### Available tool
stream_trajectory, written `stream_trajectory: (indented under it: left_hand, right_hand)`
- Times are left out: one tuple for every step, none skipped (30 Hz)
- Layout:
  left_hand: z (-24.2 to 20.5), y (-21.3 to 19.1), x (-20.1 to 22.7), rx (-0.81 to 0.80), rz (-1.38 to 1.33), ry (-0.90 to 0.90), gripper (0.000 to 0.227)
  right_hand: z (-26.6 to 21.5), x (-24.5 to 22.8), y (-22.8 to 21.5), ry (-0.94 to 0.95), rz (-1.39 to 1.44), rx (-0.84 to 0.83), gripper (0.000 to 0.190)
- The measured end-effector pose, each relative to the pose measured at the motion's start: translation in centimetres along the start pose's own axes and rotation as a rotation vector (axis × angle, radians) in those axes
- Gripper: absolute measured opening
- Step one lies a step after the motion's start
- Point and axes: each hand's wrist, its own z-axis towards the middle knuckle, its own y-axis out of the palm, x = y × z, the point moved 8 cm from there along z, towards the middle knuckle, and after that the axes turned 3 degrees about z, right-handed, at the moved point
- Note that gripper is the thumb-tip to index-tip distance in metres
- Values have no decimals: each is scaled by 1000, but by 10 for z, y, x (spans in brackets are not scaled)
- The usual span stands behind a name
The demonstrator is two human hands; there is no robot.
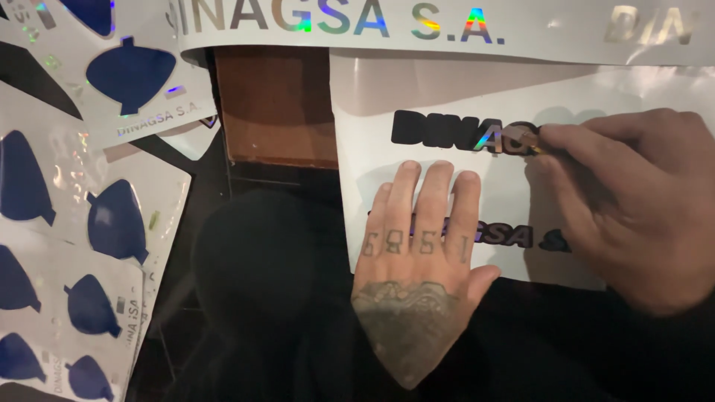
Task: The recorder is weeding vinyl stickers using a utility knife.
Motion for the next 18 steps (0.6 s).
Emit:
stream_trajectory:
  left_hand:
    - [1,-2,0,-1,0,-1,101]
    - [2,-5,1,-4,15,8,100]
    - [3,-7,2,-6,29,16,100]
    - [3,-6,3,-7,28,19,100]
    - [4,-5,3,-2,70,8,103]
    - [4,-4,3,3,112,-3,105]
    - [4,-5,4,4,111,-1,105]
    - [5,-7,4,22,95,-1,106]
    - [6,-9,5,41,80,-1,106]
    - [7,-9,5,41,81,0,106]
    - [8,-7,5,11,88,-2,104]
    - [9,-5,5,-18,95,-4,101]
    - [10,-6,5,-17,96,-3,101]
    - [11,-8,6,6,113,-2,102]
    - [12,-10,7,28,129,-1,102]
    - [13,-11,9,31,131,2,102]
    - [15,-12,9,43,136,-7,101]
    - [15,-12,10,52,139,-17,100]
  right_hand:
    - [0,-1,1,0,1,-1,27]
    - [0,0,1,22,19,2,26]
    - [0,0,1,43,36,4,26]
    - [2,-1,0,45,35,6,26]
    - [4,-4,-1,26,47,12,26]
    - [6,-7,-3,5,59,19,27]
    - [5,-7,-2,7,57,20,27]
    - [4,-6,-2,10,26,28,26]
    - [3,-5,-2,13,-4,37,26]
    - [3,-6,-2,13,-4,38,26]
    - [3,-5,-2,29,-18,33,25]
    - [3,-5,-3,45,-32,29,25]
    - [3,-5,-3,45,-31,31,25]
    - [3,-7,-4,35,-25,37,25]
    - [4,-8,-5,26,-19,43,25]
    - [4,-8,-5,26,-20,47,25]
    - [4,-7,-6,34,-22,57,25]
    - [3,-7,-6,43,-23,64,24]
